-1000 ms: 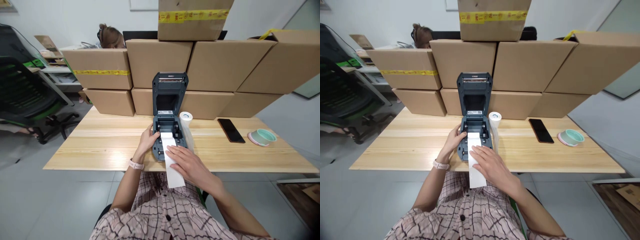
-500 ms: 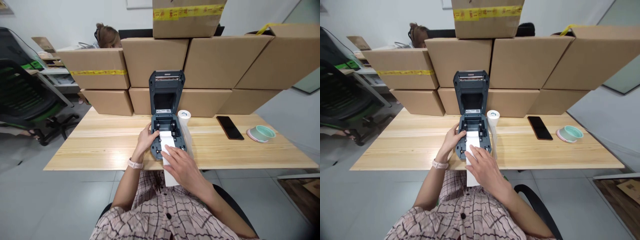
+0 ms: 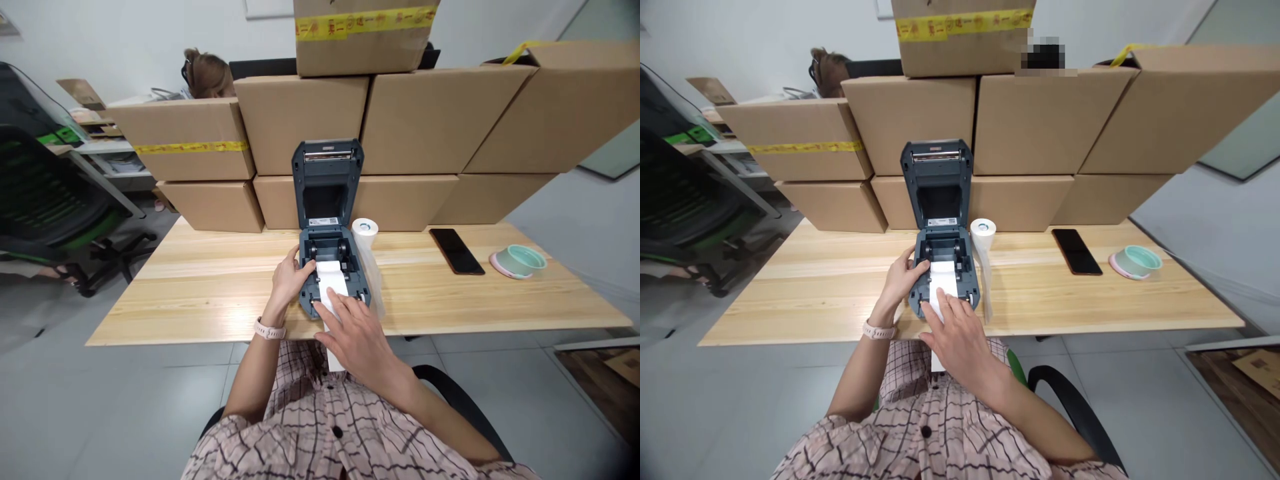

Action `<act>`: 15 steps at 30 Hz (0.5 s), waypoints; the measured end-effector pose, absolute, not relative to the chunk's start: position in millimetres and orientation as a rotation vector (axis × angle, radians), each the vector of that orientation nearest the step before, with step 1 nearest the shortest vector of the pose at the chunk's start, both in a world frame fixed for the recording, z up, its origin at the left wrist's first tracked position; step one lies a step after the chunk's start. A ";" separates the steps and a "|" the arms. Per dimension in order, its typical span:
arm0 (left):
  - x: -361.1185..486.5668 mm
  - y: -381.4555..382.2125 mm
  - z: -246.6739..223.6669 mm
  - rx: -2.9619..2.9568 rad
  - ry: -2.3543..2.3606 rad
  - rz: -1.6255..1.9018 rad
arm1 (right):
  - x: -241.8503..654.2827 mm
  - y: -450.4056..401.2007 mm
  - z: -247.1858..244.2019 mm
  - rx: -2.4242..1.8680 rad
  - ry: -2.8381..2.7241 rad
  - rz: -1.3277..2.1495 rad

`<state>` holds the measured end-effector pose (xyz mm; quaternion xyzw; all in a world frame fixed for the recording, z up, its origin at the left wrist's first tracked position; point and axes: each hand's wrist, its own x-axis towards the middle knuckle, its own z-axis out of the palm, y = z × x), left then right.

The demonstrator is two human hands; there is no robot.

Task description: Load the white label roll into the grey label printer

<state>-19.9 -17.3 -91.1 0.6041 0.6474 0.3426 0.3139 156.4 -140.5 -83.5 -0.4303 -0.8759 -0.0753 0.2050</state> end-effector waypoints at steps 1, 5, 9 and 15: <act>-19.8 -17.1 -91.7 1.589 1.702 0.909 | 155.4 -140.6 -82.7 -1.203 -2.443 -0.219; -19.7 -16.1 -91.2 1.600 1.682 0.917 | 150.2 -141.0 -78.7 -1.216 -2.447 -0.227; -18.5 -16.4 -83.4 1.706 1.719 0.812 | 146.3 -141.1 -76.9 -1.245 -2.438 -0.187; -15.5 -18.4 -76.9 1.714 1.811 0.742 | 142.3 -142.3 -75.4 -1.295 -2.406 -0.168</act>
